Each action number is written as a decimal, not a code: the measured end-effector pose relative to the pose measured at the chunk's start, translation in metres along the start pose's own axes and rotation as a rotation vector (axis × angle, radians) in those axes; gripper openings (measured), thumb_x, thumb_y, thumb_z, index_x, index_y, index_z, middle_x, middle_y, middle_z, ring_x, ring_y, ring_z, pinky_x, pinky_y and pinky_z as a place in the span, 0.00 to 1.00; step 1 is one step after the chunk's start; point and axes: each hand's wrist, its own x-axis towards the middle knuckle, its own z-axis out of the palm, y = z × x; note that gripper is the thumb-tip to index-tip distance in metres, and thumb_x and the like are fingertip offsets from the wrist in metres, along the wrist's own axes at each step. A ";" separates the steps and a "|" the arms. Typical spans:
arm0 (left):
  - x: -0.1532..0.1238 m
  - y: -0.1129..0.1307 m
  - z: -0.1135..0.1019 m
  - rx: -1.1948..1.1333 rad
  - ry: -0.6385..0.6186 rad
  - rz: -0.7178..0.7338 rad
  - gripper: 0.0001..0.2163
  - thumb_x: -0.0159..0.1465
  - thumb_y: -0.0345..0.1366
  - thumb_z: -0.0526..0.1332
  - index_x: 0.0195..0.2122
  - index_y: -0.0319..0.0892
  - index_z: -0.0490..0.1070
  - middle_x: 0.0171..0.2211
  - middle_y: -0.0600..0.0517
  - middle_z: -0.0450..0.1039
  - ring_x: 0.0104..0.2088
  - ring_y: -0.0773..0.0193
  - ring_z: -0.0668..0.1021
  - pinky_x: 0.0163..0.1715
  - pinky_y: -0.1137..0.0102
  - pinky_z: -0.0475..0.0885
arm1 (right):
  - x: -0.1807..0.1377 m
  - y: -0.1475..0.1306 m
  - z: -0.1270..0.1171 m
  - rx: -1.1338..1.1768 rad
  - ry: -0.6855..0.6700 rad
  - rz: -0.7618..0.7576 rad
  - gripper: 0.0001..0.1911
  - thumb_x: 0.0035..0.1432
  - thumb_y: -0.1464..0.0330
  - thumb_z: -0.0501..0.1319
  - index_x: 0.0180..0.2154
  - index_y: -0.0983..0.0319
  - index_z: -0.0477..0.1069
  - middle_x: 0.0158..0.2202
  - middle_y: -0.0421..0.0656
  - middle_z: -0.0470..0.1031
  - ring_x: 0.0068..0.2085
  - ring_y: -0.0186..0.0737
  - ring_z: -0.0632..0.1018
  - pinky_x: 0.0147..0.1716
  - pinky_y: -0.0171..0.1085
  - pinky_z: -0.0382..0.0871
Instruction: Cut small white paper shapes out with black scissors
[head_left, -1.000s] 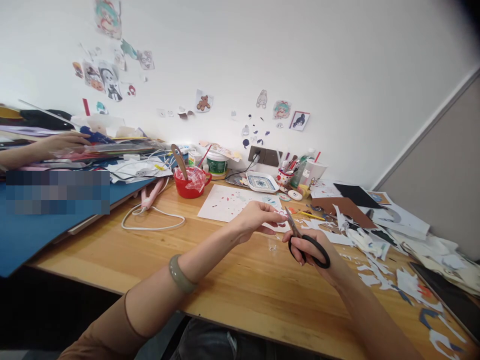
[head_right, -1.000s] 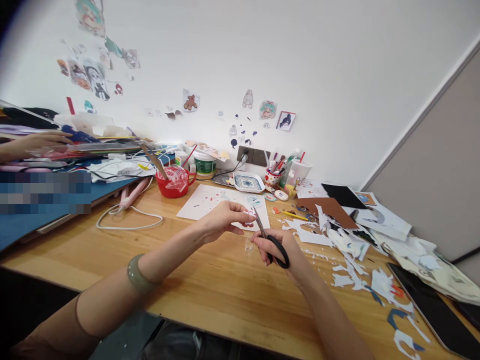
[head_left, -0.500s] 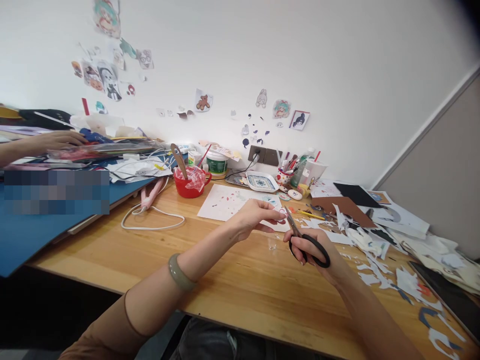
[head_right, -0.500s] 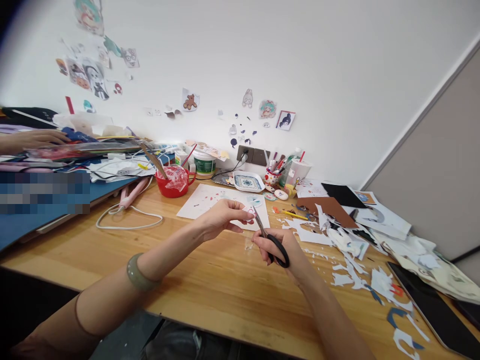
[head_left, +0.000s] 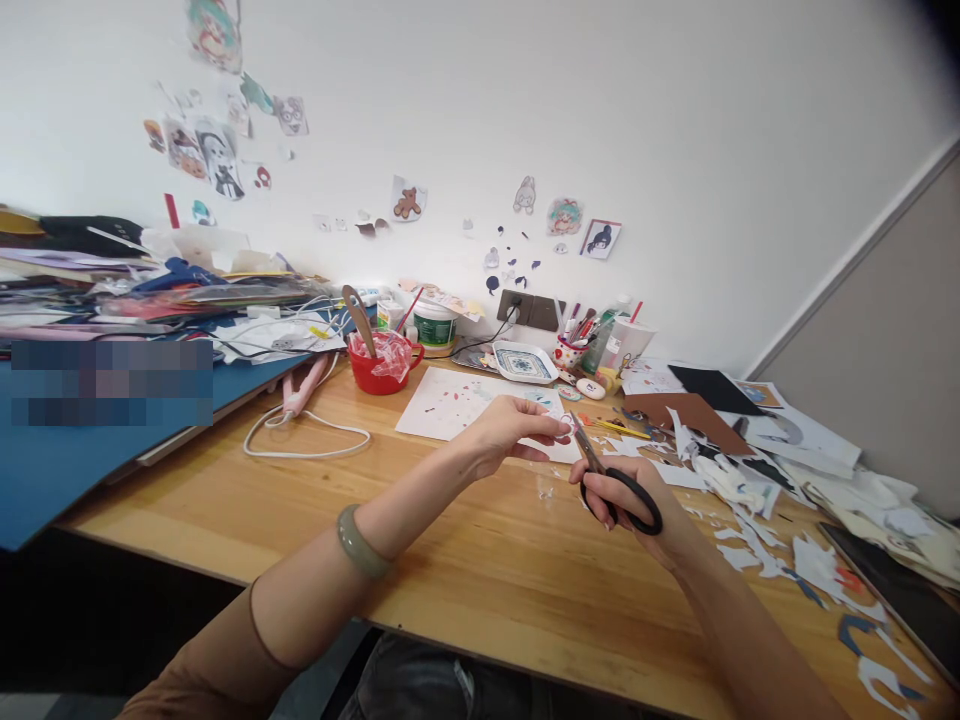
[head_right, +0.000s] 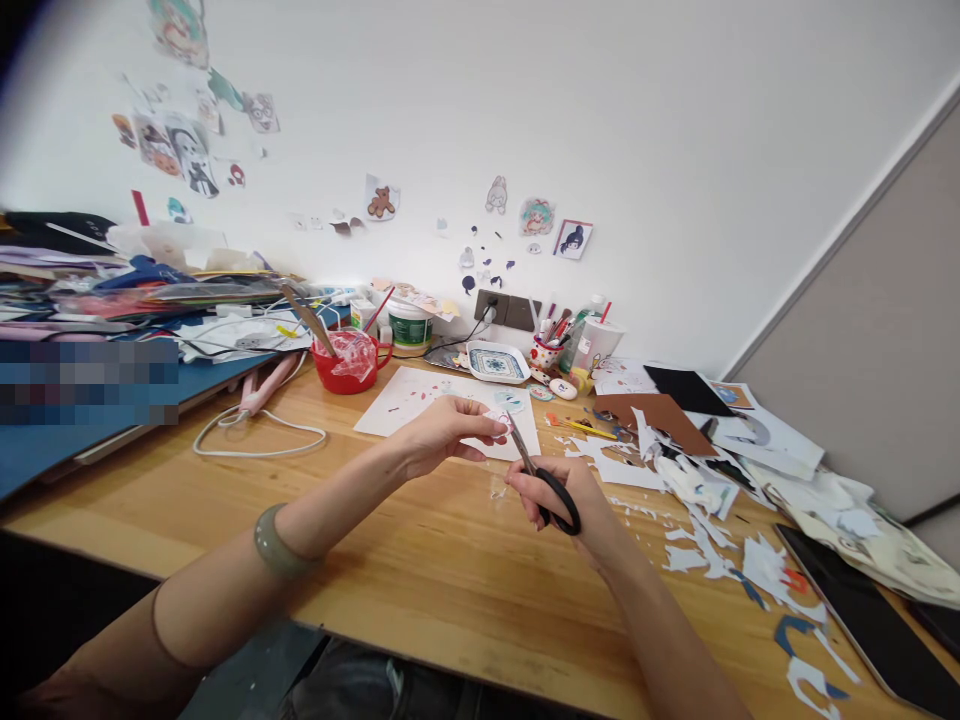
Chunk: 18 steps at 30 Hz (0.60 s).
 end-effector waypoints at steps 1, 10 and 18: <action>0.000 0.000 0.000 -0.004 0.001 0.002 0.11 0.42 0.37 0.66 0.22 0.36 0.69 0.26 0.48 0.71 0.29 0.68 0.70 0.26 0.74 0.67 | 0.000 0.000 0.000 -0.005 0.003 -0.001 0.13 0.49 0.60 0.57 0.24 0.64 0.65 0.13 0.35 0.60 0.16 0.28 0.60 0.14 0.30 0.48; 0.001 0.000 -0.001 -0.020 -0.002 0.009 0.09 0.42 0.35 0.66 0.21 0.36 0.69 0.25 0.49 0.70 0.29 0.69 0.70 0.25 0.74 0.67 | 0.000 -0.002 0.001 0.006 0.003 -0.010 0.12 0.50 0.61 0.57 0.24 0.64 0.65 0.13 0.35 0.61 0.15 0.27 0.60 0.14 0.29 0.50; 0.001 0.001 -0.001 -0.019 0.005 0.007 0.09 0.42 0.35 0.66 0.21 0.36 0.69 0.25 0.49 0.70 0.29 0.69 0.70 0.25 0.74 0.67 | -0.001 -0.001 0.001 0.005 0.001 0.005 0.12 0.51 0.63 0.57 0.23 0.64 0.64 0.13 0.34 0.61 0.15 0.26 0.60 0.14 0.29 0.50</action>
